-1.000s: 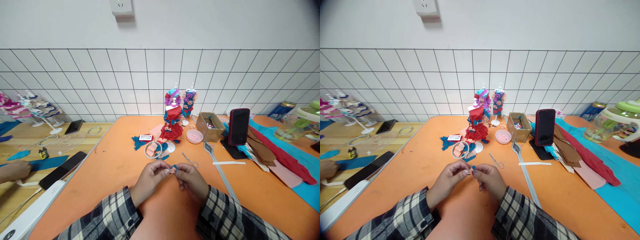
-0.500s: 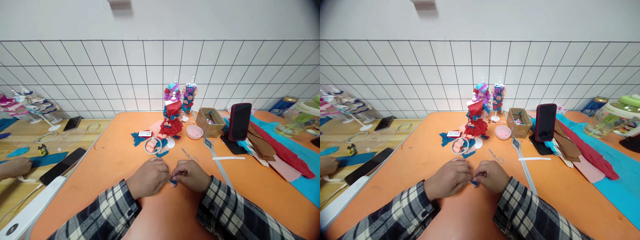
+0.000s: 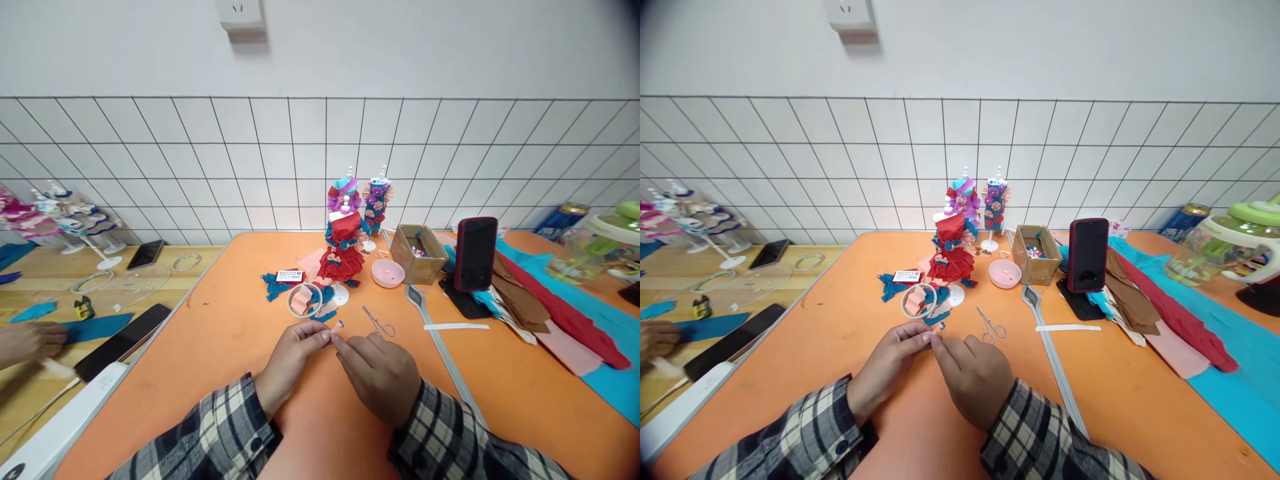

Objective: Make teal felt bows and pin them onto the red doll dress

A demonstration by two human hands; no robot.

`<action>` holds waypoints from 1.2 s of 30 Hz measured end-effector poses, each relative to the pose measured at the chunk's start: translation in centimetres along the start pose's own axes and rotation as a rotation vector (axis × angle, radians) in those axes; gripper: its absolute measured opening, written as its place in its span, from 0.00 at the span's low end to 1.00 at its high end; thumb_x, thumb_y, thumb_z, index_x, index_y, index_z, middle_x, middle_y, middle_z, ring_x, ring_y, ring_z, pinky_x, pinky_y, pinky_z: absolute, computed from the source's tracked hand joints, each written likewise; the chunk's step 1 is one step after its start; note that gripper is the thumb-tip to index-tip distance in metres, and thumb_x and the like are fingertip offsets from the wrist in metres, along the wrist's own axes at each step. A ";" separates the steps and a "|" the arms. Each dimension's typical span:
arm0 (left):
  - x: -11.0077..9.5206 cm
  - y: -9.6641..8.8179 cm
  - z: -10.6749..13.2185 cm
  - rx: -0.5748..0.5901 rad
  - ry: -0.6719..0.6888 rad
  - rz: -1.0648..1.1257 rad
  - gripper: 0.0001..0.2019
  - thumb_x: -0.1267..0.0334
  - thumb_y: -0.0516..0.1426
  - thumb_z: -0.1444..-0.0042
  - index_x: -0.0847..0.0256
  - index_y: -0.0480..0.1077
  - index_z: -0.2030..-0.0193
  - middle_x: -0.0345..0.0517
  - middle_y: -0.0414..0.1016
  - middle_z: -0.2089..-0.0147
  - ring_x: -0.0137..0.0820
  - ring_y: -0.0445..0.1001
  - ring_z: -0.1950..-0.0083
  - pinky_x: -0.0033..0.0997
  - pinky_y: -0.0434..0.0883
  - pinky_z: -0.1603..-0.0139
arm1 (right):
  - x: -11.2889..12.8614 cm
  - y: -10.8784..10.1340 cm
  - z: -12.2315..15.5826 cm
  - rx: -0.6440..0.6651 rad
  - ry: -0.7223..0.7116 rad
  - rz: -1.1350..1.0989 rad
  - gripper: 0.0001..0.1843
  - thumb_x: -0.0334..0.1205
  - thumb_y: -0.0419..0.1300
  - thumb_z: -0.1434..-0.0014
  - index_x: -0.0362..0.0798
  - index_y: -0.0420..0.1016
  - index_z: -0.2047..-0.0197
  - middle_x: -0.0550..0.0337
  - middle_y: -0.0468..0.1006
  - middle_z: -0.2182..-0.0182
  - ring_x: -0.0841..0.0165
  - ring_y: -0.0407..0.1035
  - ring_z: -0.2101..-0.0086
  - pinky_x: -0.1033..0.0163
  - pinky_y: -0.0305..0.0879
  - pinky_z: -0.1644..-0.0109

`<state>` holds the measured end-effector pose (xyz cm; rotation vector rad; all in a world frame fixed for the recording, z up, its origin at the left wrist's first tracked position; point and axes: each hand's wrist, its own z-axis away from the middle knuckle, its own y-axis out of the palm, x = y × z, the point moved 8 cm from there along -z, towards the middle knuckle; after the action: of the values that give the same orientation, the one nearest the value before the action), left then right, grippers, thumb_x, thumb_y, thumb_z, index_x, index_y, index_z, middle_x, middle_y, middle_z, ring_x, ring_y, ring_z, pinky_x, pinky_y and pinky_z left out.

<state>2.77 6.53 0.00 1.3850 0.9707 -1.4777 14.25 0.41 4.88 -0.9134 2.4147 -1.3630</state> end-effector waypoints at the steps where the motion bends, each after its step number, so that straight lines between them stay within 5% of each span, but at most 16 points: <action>1: 0.4 -0.2 0.0 -0.027 -0.029 0.137 0.09 0.59 0.60 0.47 0.64 0.73 0.66 0.48 0.78 0.65 0.35 0.75 0.61 0.36 0.70 0.55 | -0.7 -0.1 0.0 -0.026 0.079 -0.091 0.14 0.35 0.52 0.37 0.50 0.74 0.50 0.54 0.78 0.67 0.67 0.67 0.69 0.62 0.57 0.66; 3: 0.8 -0.7 -0.1 -0.064 -0.055 0.265 0.09 0.60 0.61 0.49 0.64 0.73 0.65 0.48 0.78 0.65 0.35 0.75 0.60 0.37 0.69 0.53 | -2.8 0.4 0.1 -0.050 0.309 -0.338 0.11 0.37 0.54 0.39 0.49 0.77 0.59 0.56 0.77 0.70 0.68 0.68 0.69 0.63 0.60 0.65; 6: 0.4 -0.9 -0.1 -0.077 -0.027 0.133 0.09 0.59 0.62 0.49 0.64 0.74 0.67 0.47 0.78 0.66 0.35 0.75 0.61 0.36 0.69 0.54 | -4.6 3.1 0.6 0.040 0.612 -0.804 0.11 0.44 0.57 0.43 0.48 0.77 0.61 0.59 0.74 0.72 0.72 0.65 0.76 0.65 0.62 0.71; 11: -1.1 -0.3 0.2 -0.093 0.082 -0.207 0.09 0.59 0.62 0.50 0.63 0.74 0.70 0.46 0.79 0.68 0.36 0.75 0.63 0.34 0.70 0.58 | -3.4 6.4 1.0 0.193 0.820 -1.281 0.21 0.54 0.62 0.51 0.46 0.72 0.61 0.64 0.67 0.72 0.79 0.54 0.84 0.70 0.55 0.86; 19: -1.7 0.5 0.8 -0.041 0.145 -0.299 0.11 0.56 0.59 0.47 0.62 0.75 0.68 0.46 0.79 0.67 0.35 0.75 0.63 0.32 0.70 0.58 | -4.6 6.9 1.7 0.079 0.917 -1.320 0.16 0.49 0.66 0.55 0.46 0.74 0.68 0.66 0.67 0.78 0.77 0.58 0.80 0.72 0.61 0.84; 22: -1.5 0.7 0.7 0.012 0.122 -0.293 0.11 0.56 0.59 0.46 0.63 0.75 0.67 0.47 0.78 0.66 0.35 0.74 0.62 0.32 0.69 0.57 | -5.0 6.7 1.6 0.072 0.898 -1.344 0.19 0.47 0.67 0.56 0.47 0.75 0.62 0.64 0.70 0.75 0.76 0.61 0.79 0.72 0.61 0.84; 25: -1.0 1.1 0.6 0.094 0.074 -0.252 0.11 0.56 0.59 0.46 0.64 0.75 0.66 0.47 0.78 0.66 0.35 0.74 0.62 0.32 0.69 0.58 | -4.8 6.4 1.4 0.121 0.852 -1.352 0.22 0.45 0.67 0.55 0.48 0.74 0.56 0.65 0.70 0.73 0.76 0.61 0.79 0.72 0.63 0.84; 30: -1.2 1.6 0.6 0.175 0.085 -0.310 0.13 0.55 0.57 0.45 0.64 0.75 0.70 0.45 0.75 0.69 0.32 0.71 0.65 0.30 0.66 0.61 | -5.0 5.5 1.0 0.152 0.781 -1.226 0.16 0.46 0.69 0.57 0.45 0.73 0.69 0.64 0.67 0.74 0.74 0.64 0.77 0.70 0.67 0.85; 36: -1.3 1.4 0.5 0.235 0.060 -0.161 0.16 0.51 0.56 0.44 0.64 0.75 0.67 0.46 0.75 0.68 0.34 0.71 0.63 0.31 0.65 0.58 | -5.2 6.2 1.6 0.208 0.797 -1.159 0.16 0.48 0.66 0.53 0.46 0.71 0.65 0.68 0.63 0.79 0.75 0.62 0.81 0.70 0.66 0.87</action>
<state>3.97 5.65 1.35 1.5557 0.9900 -1.7230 16.58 4.86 -1.67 -2.2081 2.0340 -2.7020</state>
